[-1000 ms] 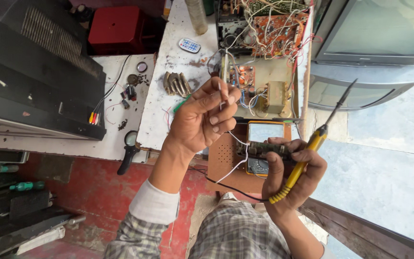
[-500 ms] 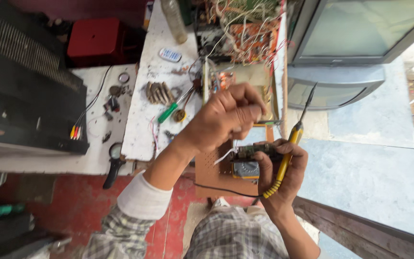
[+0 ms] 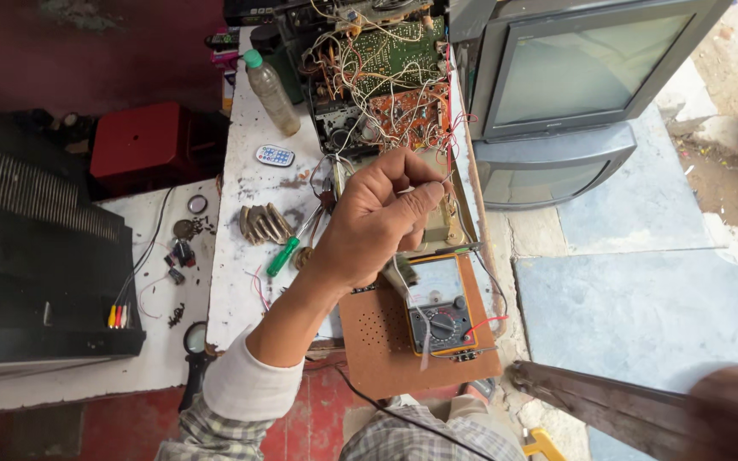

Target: The person repairs an electronic device by soldering wires to a circuit board and testing connections with a multimeter. They handle various components, including a small circuit board and wires, using a soldering iron and multimeter probes.

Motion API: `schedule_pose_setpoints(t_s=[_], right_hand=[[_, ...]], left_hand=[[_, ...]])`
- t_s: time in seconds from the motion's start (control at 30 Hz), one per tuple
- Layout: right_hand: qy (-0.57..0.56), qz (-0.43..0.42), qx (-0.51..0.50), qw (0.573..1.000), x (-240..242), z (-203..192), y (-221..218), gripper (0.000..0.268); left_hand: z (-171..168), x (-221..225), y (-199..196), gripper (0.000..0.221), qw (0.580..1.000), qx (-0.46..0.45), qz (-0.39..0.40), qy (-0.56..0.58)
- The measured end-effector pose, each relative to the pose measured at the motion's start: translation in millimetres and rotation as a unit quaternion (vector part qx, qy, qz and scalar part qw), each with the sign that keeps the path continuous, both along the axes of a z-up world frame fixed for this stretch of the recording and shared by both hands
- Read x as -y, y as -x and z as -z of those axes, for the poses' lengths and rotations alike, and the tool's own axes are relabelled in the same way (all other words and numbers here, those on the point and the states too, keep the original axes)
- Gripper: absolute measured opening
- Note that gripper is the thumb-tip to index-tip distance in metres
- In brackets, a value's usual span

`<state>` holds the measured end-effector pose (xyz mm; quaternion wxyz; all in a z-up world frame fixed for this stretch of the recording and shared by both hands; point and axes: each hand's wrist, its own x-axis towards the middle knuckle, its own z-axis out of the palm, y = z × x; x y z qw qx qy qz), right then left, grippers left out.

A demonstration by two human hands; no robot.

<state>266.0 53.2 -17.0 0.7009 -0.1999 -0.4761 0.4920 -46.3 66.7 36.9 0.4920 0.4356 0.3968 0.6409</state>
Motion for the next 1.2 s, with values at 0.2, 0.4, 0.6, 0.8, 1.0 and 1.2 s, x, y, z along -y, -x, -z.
schedule_pose_setpoints(t_s=[0.2,0.4,0.6,0.8,1.0,1.2], right_hand=[[0.077,0.027,-0.096,0.992,-32,18,-6,0.020],[0.139,0.003,-0.149,0.979,-96,20,-27,0.024],[0.183,-0.046,-0.160,0.969,-224,28,-38,0.027],[0.234,-0.090,-0.186,0.950,-307,61,-24,0.031],[0.267,-0.098,-0.166,0.944,-323,97,-17,0.035],[0.293,-0.089,-0.109,0.946,-321,128,-28,0.036]], left_hand=[[35,-4,-38,0.007,0.983,0.176,0.020,0.042],[75,-50,-142,0.006,0.948,0.292,-0.035,0.120],[118,-141,-196,0.004,0.894,0.382,-0.091,0.217],[175,-236,-166,0.006,0.969,0.103,-0.178,0.134],[207,-321,-71,0.001,0.958,-0.262,-0.105,0.051],[180,-355,21,0.005,0.725,-0.674,0.129,0.055]])
